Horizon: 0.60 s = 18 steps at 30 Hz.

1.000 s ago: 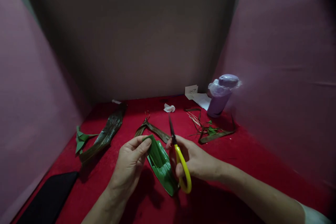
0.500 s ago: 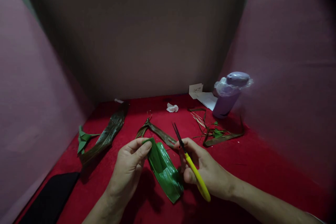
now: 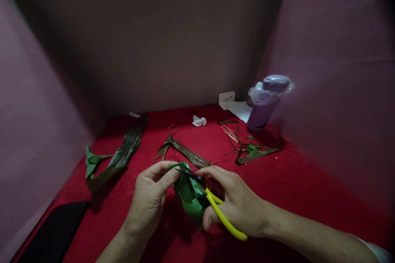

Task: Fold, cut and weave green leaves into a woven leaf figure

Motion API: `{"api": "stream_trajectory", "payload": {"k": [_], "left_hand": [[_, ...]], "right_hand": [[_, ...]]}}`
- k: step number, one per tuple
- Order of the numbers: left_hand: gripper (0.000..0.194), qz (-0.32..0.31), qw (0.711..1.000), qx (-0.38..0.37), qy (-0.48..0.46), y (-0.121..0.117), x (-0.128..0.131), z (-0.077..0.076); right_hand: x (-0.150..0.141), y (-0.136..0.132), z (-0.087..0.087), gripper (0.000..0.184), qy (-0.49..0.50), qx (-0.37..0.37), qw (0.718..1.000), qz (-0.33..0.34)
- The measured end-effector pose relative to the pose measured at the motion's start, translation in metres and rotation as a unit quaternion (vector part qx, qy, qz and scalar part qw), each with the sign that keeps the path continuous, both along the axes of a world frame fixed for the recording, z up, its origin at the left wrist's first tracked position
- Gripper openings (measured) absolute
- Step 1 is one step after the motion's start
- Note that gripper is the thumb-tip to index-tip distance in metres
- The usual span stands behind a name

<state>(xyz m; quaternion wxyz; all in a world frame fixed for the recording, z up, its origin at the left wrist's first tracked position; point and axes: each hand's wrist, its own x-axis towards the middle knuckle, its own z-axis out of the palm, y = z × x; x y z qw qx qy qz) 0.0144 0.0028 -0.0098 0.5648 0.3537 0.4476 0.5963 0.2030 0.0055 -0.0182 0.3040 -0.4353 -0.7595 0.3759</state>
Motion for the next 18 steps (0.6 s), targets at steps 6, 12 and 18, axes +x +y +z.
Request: {"api": "stream_trajectory", "payload": {"k": [6,12,18], "left_hand": [[0.016,-0.005,1.000,0.000,0.020,-0.0003,0.0000,-0.0014],[0.015,-0.007,1.000,0.010,0.024,-0.0019,0.0015,-0.0034],[0.013,-0.014,1.000,0.006,0.022,-0.0033,0.0033,-0.0034]], "right_hand": [[0.0007,-0.0014,-0.0039,0.077,-0.003,0.024,1.000,0.002],[0.0009,-0.0018,-0.0055,0.075,0.004,0.079,0.997,0.009],[0.0002,-0.0028,-0.0074,0.079,0.004,0.090,0.996,0.007]]}}
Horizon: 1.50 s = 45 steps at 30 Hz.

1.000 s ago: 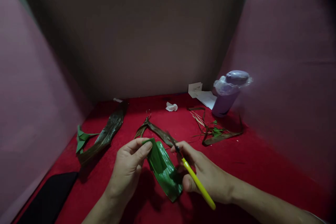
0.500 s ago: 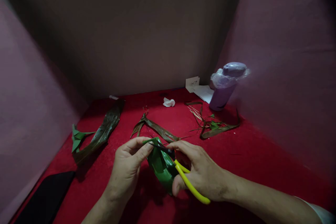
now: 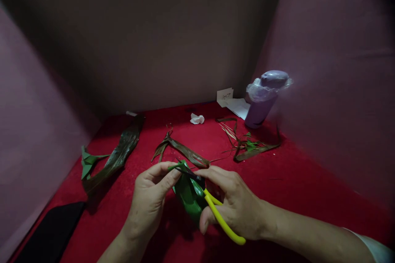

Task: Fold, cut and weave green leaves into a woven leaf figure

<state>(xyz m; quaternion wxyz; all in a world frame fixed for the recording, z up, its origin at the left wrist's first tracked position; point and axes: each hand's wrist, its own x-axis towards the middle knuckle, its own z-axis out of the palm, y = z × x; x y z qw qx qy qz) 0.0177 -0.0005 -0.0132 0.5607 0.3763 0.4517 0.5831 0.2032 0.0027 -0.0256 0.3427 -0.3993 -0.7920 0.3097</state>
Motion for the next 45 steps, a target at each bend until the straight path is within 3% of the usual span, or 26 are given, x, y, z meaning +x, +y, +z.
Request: {"api": "stream_trajectory", "payload": {"k": [7,20,26,45], "left_hand": [[0.014,-0.001,1.000,0.005,-0.008,0.000,0.000,0.002],[0.015,0.011,1.000,-0.005,-0.007,-0.001,0.001,-0.001],[0.016,0.023,0.999,-0.015,-0.030,-0.004,0.005,-0.001],[0.015,0.017,0.998,-0.021,-0.058,-0.004,0.010,0.001]], "right_hand": [[0.002,0.002,-0.002,0.075,0.022,-0.021,0.999,0.031],[0.000,0.000,-0.011,0.080,0.022,0.089,0.996,0.004],[-0.003,-0.003,-0.012,0.072,0.038,0.108,0.993,-0.001],[-0.003,-0.007,-0.015,0.051,0.067,0.088,0.994,0.026]]}}
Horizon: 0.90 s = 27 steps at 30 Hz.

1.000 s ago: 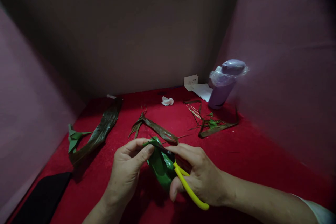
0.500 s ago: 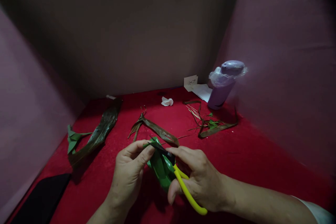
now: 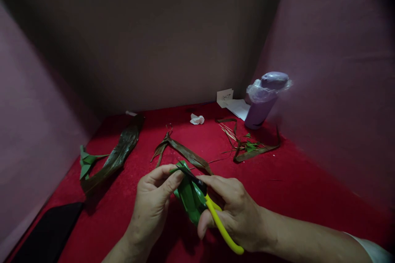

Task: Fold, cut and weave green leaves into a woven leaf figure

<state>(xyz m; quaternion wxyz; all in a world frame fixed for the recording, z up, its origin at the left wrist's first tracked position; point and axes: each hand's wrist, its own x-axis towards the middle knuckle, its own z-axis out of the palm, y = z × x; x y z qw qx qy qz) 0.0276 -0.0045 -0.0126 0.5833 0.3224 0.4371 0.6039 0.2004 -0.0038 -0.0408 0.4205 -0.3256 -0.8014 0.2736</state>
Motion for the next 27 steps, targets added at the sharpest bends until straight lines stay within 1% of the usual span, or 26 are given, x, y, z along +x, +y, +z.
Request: {"api": "stream_trajectory", "payload": {"k": [3,7,15,18,20,21,22,23,24,26,27], "left_hand": [[0.015,-0.003,1.000,-0.001,-0.001,-0.001,0.000,0.000],[0.016,0.009,1.000,0.000,-0.002,-0.001,0.000,-0.001],[0.017,0.005,1.000,-0.009,0.009,-0.002,0.000,-0.002],[0.016,-0.006,1.000,-0.016,0.004,-0.002,0.001,0.000],[0.017,-0.011,1.000,-0.023,-0.006,-0.001,0.001,0.001],[0.017,-0.015,0.999,-0.029,-0.013,0.000,0.000,0.001],[0.017,-0.022,0.999,-0.036,-0.020,0.001,0.000,0.002],[0.017,-0.029,0.998,-0.041,-0.028,0.002,0.000,0.002],[0.017,-0.037,0.998,-0.044,-0.036,0.002,-0.001,0.002],[0.016,-0.050,0.997,-0.043,-0.048,0.004,-0.002,0.002],[0.015,-0.056,0.996,-0.042,-0.053,0.004,-0.003,0.001]], "right_hand": [[0.000,-0.001,0.001,0.049,0.005,-0.014,1.000,0.007],[-0.001,-0.004,0.004,0.044,-0.006,-0.044,0.999,0.017],[0.000,-0.007,0.004,0.033,-0.019,-0.046,0.999,0.018],[0.001,-0.003,0.006,0.026,-0.024,-0.065,0.998,0.010],[0.005,0.005,0.009,0.019,-0.035,-0.080,0.996,-0.022],[0.009,0.011,0.011,0.017,-0.055,-0.077,0.994,-0.052],[0.014,0.018,0.013,0.018,-0.094,-0.059,0.989,-0.096],[0.020,0.025,0.014,0.024,-0.145,-0.033,0.977,-0.149],[0.026,0.033,0.015,0.030,-0.206,-0.020,0.961,-0.185],[0.037,0.048,0.013,0.043,-0.303,-0.006,0.931,-0.204],[0.041,0.055,0.011,0.046,-0.327,0.007,0.923,-0.201]]}}
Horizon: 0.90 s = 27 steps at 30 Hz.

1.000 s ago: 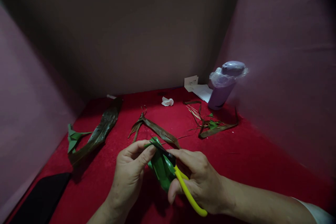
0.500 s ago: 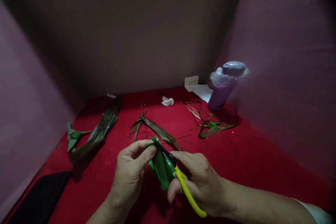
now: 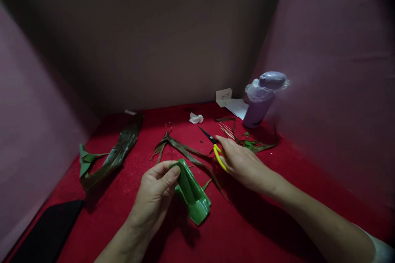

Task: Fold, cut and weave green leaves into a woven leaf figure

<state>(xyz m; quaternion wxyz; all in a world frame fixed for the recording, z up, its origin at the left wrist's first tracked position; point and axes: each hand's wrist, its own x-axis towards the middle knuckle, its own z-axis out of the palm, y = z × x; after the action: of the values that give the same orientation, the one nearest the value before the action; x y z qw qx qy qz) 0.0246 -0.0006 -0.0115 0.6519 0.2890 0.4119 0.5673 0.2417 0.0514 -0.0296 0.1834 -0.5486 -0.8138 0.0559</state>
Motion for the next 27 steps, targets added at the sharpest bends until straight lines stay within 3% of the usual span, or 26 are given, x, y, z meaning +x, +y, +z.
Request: {"api": "stream_trajectory", "payload": {"k": [4,6,9,11,13,15,17,21,23,25,27], "left_hand": [[0.016,-0.010,1.000,-0.001,-0.015,0.001,-0.002,-0.003],[0.018,-0.011,1.000,0.000,-0.021,0.001,-0.002,-0.004],[0.021,-0.011,0.999,0.001,-0.030,0.003,-0.003,-0.003],[0.022,-0.008,0.999,0.003,-0.033,0.004,-0.004,-0.003],[0.022,-0.004,1.000,0.010,-0.030,0.005,-0.005,-0.004],[0.022,0.006,1.000,0.022,-0.020,0.006,-0.005,-0.004],[0.022,0.020,0.999,0.038,-0.011,0.006,-0.004,-0.004],[0.021,0.034,0.997,0.065,0.009,0.004,-0.001,-0.005],[0.020,0.043,0.996,0.073,0.024,0.003,-0.001,-0.007],[0.021,0.043,0.994,0.093,0.045,0.003,-0.004,-0.008],[0.027,0.020,0.989,0.124,0.080,0.003,-0.008,-0.008]], "right_hand": [[0.008,0.022,-0.010,0.022,-0.073,0.017,0.997,-0.033],[0.004,0.024,-0.010,0.019,-0.085,0.039,0.995,-0.046],[-0.008,0.011,0.002,0.016,0.028,0.077,0.997,0.005],[-0.019,-0.007,0.015,0.024,0.192,0.050,0.976,0.088],[-0.029,-0.026,0.026,0.023,0.286,0.029,0.948,0.134],[-0.038,-0.041,0.034,0.017,0.316,0.033,0.933,0.167],[-0.045,-0.049,0.036,0.013,0.307,0.030,0.936,0.170],[-0.059,-0.048,0.032,0.018,0.276,0.003,0.954,0.117],[-0.064,-0.044,0.030,0.013,0.303,-0.041,0.947,0.100],[-0.065,-0.039,0.031,0.011,0.384,-0.128,0.910,0.095],[-0.063,-0.034,0.033,0.012,0.485,-0.244,0.834,0.101]]}}
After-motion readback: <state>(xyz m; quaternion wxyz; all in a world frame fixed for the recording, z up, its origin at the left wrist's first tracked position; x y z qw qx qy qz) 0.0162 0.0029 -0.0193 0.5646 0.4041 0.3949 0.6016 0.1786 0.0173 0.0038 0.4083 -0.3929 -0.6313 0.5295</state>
